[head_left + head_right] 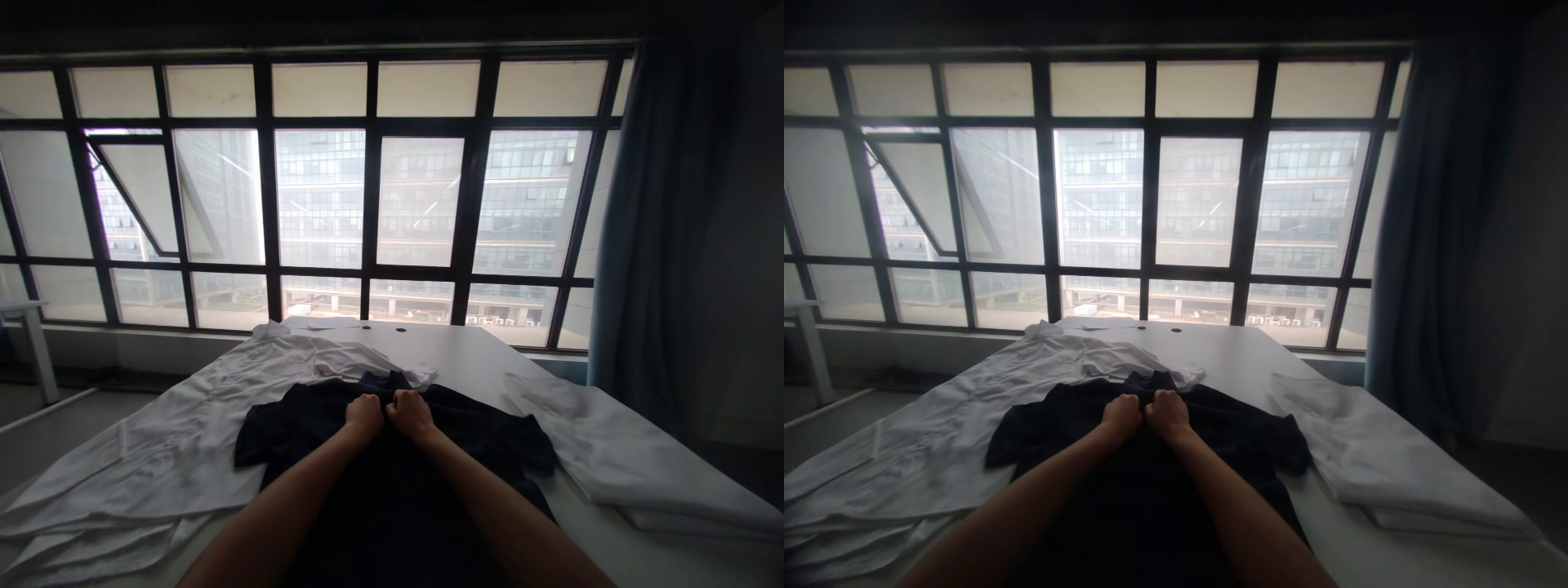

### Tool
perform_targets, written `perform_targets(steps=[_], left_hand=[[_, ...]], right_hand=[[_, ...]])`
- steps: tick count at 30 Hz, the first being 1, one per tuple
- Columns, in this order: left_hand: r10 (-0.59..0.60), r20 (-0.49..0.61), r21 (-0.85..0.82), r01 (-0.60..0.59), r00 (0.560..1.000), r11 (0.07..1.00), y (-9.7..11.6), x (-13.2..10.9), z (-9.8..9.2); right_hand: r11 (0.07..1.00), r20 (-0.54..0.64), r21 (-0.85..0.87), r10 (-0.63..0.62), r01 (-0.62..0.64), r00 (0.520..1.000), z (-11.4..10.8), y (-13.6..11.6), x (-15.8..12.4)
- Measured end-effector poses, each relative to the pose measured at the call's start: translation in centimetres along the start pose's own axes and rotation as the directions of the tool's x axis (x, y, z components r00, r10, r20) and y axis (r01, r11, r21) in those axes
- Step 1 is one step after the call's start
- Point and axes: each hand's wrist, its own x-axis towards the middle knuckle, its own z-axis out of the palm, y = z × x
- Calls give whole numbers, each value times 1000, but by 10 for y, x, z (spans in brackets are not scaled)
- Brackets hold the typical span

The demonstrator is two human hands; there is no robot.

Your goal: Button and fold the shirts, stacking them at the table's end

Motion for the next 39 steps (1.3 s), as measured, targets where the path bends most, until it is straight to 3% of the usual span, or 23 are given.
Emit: perform_targets(steps=[7,11,16,23,35,39], left_hand=[[-57,60,-77,61,997,995,2,3,-3],[-83,46,-98,87,995,991,2,2,-4],[-92,27,-85,94,995,992,4,2,-1],[-105,-5,-52,104,994,993,4,9,13],[-66,156,-123,86,985,989,-19,24,-5],[-42,132,-179,65,990,982,-20,24,-6]], right_hand=[[937,30,347,-44,30,999,4,0,3],[887,40,461,-66,40,997,15,4,2],[892,-18,451,-24,30,1000,28,15,-1],[921,-13,389,-21,25,1000,32,18,0],[970,94,244,-21,-2,995,21,11,-4],[979,95,206,-11,-9,995,21,8,-6]])
